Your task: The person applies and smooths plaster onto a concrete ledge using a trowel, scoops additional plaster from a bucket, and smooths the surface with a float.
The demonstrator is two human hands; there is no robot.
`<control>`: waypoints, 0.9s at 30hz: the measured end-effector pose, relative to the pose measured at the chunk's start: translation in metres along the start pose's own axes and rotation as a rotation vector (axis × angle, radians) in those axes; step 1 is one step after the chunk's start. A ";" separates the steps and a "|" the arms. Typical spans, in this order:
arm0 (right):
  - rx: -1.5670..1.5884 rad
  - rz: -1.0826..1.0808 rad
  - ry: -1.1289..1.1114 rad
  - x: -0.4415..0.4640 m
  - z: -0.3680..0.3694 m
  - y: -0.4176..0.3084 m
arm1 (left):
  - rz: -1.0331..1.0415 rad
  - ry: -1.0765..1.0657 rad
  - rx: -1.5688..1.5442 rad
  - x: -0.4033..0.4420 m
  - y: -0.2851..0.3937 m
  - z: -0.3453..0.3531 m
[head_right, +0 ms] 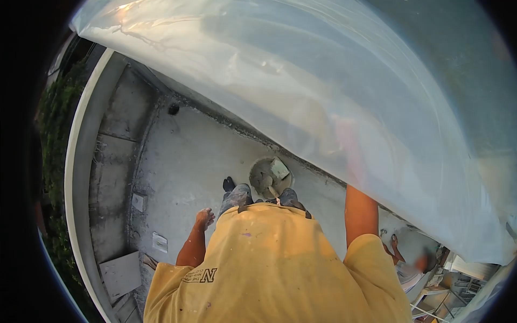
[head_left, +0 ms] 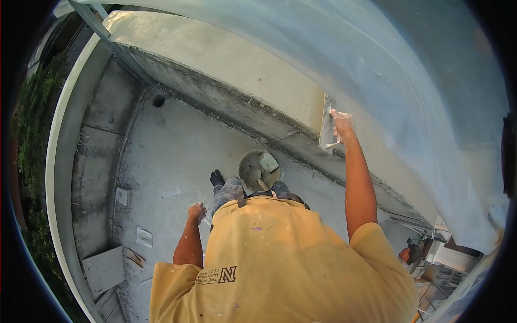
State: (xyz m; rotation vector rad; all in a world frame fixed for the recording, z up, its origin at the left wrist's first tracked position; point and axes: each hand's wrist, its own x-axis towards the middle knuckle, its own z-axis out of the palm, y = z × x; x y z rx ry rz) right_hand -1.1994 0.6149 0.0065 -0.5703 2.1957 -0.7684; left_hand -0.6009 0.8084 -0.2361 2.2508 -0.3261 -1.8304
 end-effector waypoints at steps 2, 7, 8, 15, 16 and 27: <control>-0.067 -0.105 -0.032 -0.020 0.049 -0.054 | 0.016 -0.005 0.017 0.005 0.007 -0.002; -0.388 -0.474 -0.001 -0.014 0.108 -0.111 | 0.210 -0.073 -0.107 -0.006 0.071 -0.017; -0.554 -0.548 0.078 -0.002 0.115 -0.105 | 0.253 -0.080 -0.127 -0.013 0.078 -0.022; -0.405 -0.496 -0.311 -0.083 0.127 -0.097 | 0.091 -0.078 -0.074 0.015 0.073 -0.080; -0.364 -0.465 -0.261 -0.098 0.131 -0.106 | 0.028 -0.079 0.002 0.020 0.072 -0.088; -0.630 -0.428 0.468 -0.052 0.128 -0.087 | 0.365 -0.108 0.042 0.012 0.191 -0.068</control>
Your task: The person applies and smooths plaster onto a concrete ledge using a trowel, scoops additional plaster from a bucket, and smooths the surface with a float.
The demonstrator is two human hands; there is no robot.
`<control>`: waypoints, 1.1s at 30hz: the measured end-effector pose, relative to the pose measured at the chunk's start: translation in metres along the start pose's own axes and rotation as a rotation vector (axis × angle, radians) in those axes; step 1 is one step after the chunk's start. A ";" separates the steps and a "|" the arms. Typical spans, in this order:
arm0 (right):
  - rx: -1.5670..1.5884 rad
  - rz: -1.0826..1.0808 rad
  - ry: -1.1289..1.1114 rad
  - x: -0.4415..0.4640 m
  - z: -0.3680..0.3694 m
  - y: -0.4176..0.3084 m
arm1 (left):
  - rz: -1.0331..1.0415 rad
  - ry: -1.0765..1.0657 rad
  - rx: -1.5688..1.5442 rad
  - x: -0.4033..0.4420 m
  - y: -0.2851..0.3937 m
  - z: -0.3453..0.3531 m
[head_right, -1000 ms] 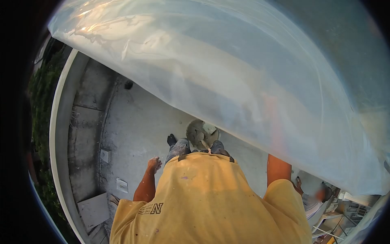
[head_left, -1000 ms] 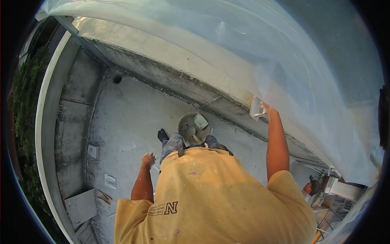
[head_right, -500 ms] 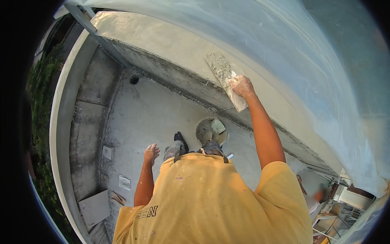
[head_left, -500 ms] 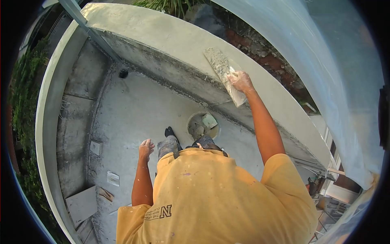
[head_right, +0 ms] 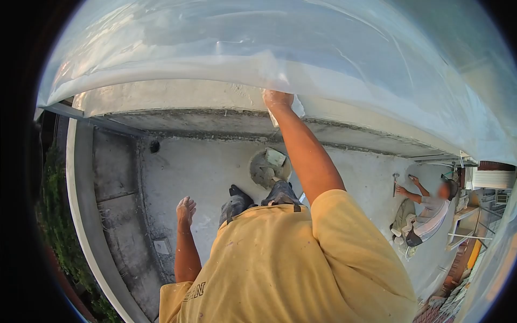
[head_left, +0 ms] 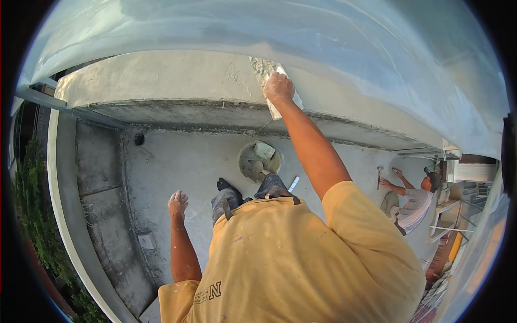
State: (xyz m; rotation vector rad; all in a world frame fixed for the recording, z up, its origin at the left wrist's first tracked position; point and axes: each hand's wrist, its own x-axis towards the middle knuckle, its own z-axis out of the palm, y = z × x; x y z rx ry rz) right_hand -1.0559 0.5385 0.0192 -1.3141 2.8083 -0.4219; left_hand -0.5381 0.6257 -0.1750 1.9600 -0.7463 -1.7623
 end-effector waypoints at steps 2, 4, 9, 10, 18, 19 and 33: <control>-0.006 0.079 -0.043 -0.009 -0.022 0.041 | 0.051 0.009 -0.033 -0.009 0.008 0.016; -0.060 0.143 -0.077 -0.012 -0.028 0.098 | 0.023 -0.022 0.007 -0.019 0.000 0.034; -0.197 0.158 -0.049 -0.030 -0.051 0.247 | -0.135 -0.065 0.085 -0.046 -0.063 0.076; -0.260 0.152 -0.075 -0.032 -0.056 0.280 | -0.176 -0.074 0.115 -0.051 -0.078 0.082; -0.512 0.272 -0.146 -0.015 -0.017 0.506 | -0.257 -0.099 0.109 -0.085 -0.156 0.101; -0.412 0.309 -0.034 -0.017 -0.027 0.492 | -0.266 -0.089 0.109 -0.085 -0.161 0.102; 0.353 0.211 0.006 -0.193 -0.017 0.289 | -0.128 -0.158 0.170 -0.097 -0.111 0.174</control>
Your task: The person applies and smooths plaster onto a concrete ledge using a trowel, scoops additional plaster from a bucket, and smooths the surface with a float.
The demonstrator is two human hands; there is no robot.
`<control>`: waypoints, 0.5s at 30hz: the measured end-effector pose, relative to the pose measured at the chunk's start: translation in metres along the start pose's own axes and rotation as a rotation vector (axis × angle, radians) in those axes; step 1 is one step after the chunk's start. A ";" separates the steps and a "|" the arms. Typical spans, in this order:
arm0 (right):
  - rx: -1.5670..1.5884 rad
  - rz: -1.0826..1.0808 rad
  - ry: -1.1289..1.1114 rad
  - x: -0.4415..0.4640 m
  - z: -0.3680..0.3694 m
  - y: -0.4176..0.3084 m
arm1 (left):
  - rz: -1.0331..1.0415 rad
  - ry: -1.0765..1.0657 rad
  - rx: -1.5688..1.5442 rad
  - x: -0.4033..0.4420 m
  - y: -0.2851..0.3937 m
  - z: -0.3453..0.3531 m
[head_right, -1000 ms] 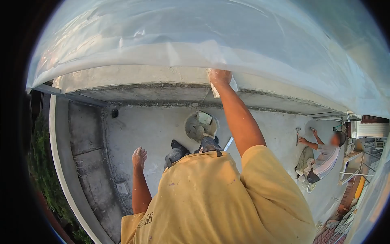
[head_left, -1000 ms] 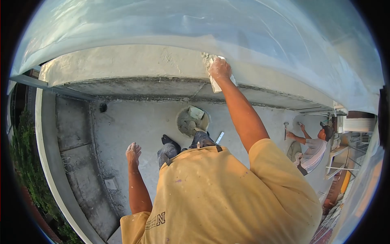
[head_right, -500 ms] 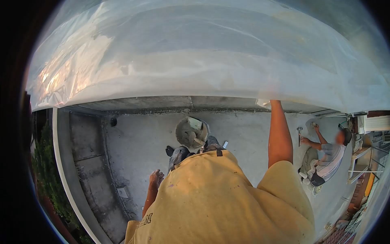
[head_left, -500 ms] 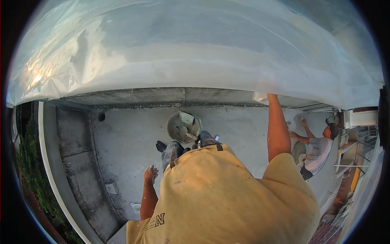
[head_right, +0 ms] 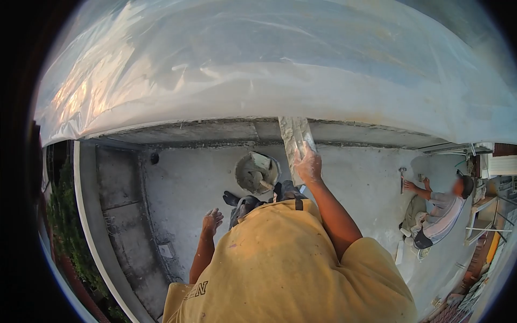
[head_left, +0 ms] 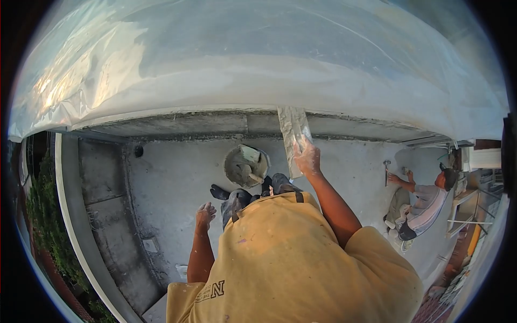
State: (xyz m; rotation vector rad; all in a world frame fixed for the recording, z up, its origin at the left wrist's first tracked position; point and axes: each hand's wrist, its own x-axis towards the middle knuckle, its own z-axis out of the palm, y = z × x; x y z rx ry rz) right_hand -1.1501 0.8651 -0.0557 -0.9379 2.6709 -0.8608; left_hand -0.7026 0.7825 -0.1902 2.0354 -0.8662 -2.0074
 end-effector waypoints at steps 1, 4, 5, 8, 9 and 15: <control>0.060 0.014 -0.182 -0.009 -0.011 -0.020 | -0.013 0.000 0.013 0.003 -0.002 -0.001; -0.036 -0.199 -0.151 0.007 -0.025 -0.038 | -0.058 -0.001 0.029 0.008 -0.013 -0.010; -0.048 -0.175 -0.125 0.027 -0.035 -0.039 | -0.049 0.008 0.004 0.009 -0.017 -0.014; -0.275 -0.065 -0.074 0.091 -0.080 -0.038 | -0.045 0.050 -0.029 0.002 -0.026 -0.022; -0.355 -0.025 -0.120 0.111 -0.095 -0.033 | -0.056 0.075 -0.025 -0.003 -0.027 -0.023; 0.005 0.410 -0.003 0.154 -0.139 0.051 | -0.046 0.159 -0.160 -0.035 -0.053 -0.028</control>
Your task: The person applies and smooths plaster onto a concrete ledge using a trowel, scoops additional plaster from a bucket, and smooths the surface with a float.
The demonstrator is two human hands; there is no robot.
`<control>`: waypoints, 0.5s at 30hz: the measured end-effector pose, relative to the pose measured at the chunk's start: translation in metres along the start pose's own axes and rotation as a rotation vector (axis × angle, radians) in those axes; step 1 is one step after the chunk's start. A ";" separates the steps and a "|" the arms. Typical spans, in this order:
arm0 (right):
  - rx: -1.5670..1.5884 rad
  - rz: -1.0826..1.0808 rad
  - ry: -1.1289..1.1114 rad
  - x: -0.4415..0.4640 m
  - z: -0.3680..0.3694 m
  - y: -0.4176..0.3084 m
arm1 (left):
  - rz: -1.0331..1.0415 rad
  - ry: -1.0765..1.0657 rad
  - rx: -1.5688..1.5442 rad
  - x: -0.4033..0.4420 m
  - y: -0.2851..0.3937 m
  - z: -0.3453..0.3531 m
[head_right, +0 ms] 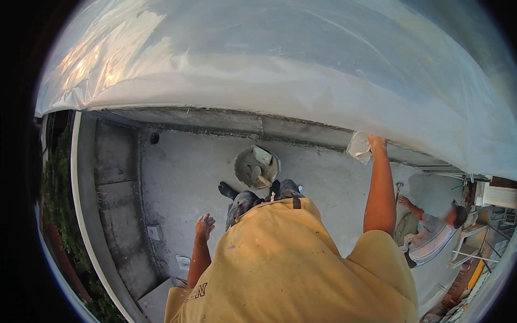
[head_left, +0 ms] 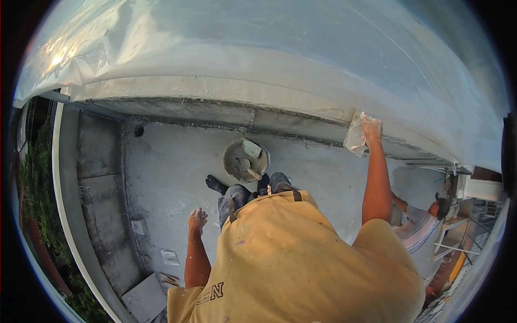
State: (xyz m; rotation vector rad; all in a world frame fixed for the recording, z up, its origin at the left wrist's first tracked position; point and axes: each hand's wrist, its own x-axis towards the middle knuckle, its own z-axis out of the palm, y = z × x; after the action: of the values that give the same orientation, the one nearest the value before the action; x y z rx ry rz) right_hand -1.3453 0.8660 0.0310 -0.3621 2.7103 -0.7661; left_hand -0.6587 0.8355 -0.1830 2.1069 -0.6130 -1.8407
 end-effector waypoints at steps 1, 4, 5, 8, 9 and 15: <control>0.067 0.036 -0.012 0.007 0.009 0.012 | -0.007 0.009 -0.012 -0.004 -0.007 0.000; 0.138 0.079 -0.064 0.015 0.036 0.000 | -0.098 0.043 -0.019 -0.005 -0.042 0.000; 0.147 0.085 -0.080 0.017 0.045 -0.012 | -0.135 0.039 -0.014 -0.004 -0.051 -0.001; 0.131 0.084 -0.195 0.045 0.070 -0.031 | -0.211 0.026 -0.002 -0.002 -0.070 0.007; 0.120 0.066 -0.223 0.043 0.071 -0.046 | -0.198 0.013 -0.005 -0.003 -0.070 0.010; 0.109 -0.039 -0.362 0.002 0.098 -0.139 | -0.145 -0.003 -0.071 -0.003 -0.048 -0.002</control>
State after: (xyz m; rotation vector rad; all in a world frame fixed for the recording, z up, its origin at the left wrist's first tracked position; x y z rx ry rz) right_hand -1.2908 0.7047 0.0263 -0.4786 2.3208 -0.7714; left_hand -0.6505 0.8791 -0.2026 2.1529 -0.3979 -1.9114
